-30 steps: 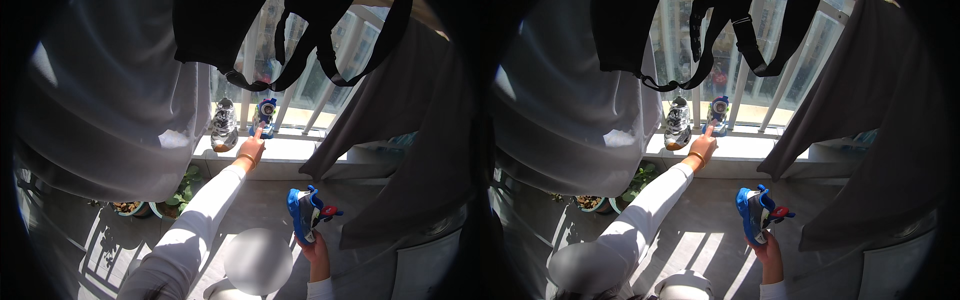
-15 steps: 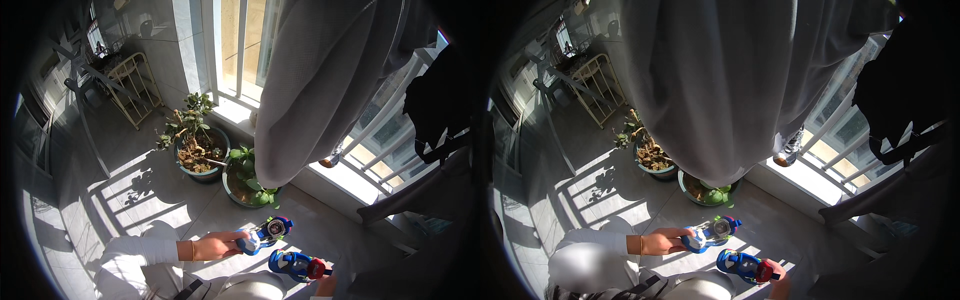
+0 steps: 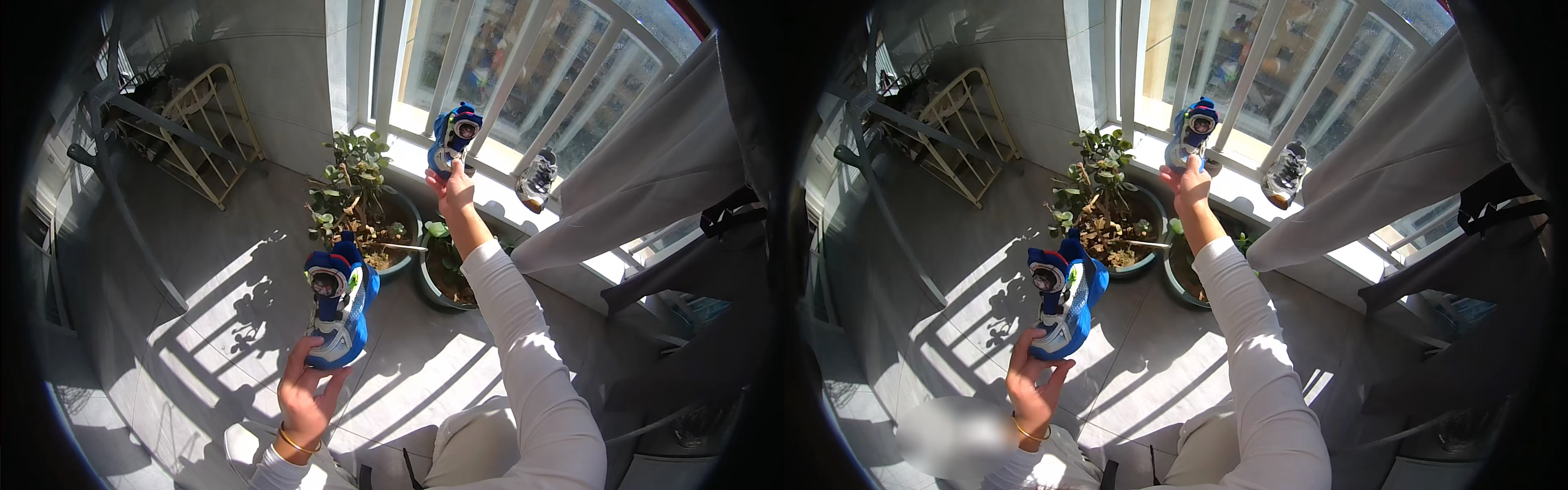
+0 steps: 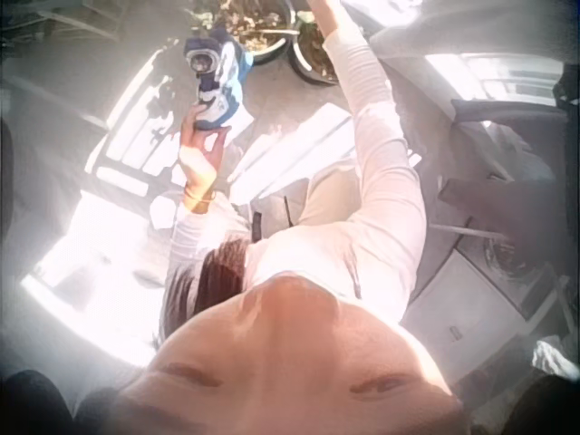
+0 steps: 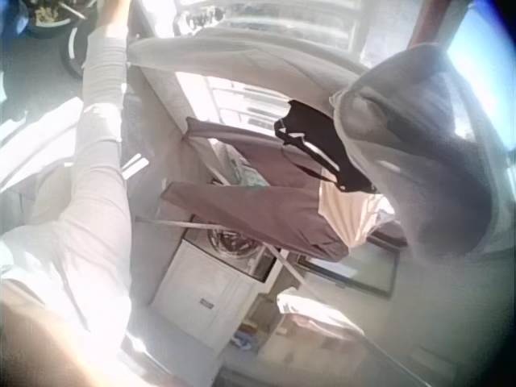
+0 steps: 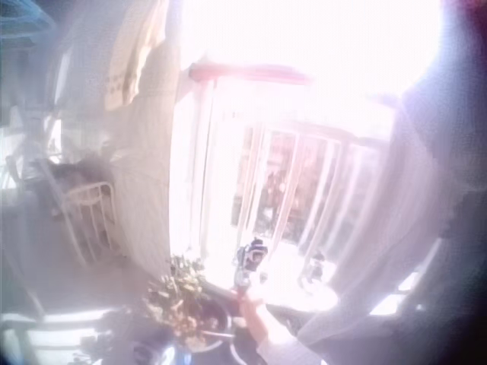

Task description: The person cleans a balcony area using a long-handled squeegee. They wipe the window frame, then mop the tiled floor, briefly move a pair of shoes, and rinse the squeegee in a sink before continuing to mop the floor.

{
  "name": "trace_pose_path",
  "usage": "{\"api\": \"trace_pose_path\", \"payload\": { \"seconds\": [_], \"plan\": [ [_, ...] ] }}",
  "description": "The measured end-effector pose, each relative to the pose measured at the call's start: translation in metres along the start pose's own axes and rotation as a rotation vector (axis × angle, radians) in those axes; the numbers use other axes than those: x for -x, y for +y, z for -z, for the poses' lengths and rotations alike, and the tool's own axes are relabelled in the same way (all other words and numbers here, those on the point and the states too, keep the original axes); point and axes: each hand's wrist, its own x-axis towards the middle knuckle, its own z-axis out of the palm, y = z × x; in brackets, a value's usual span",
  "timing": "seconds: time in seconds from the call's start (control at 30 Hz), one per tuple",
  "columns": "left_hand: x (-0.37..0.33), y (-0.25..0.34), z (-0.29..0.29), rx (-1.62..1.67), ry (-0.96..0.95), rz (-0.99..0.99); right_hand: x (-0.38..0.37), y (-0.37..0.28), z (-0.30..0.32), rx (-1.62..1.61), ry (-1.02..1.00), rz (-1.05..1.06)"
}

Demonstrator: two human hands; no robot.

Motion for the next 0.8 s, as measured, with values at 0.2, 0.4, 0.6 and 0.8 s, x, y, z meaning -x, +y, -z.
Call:
{"api": "trace_pose_path", "payload": {
  "seconds": [0.2,0.4,0.6,0.8],
  "plan": [
    [0.008,-0.019,0.029,0.026,-0.017,0.103,-0.061,0.056,-0.008,0.119,0.306,0.025],
    [0.007,-0.014,0.040,0.092,0.039,0.149,-0.078,0.046,-0.015,0.184,0.435,0.079],
    [0.004,-0.015,0.029,0.115,0.000,0.121,-0.124,0.007,-0.013,-0.098,0.200,-0.023],
    [-0.001,-0.012,0.015,0.077,-0.047,0.147,-0.108,0.010,0.000,-0.146,0.069,-0.132]
  ]
}}
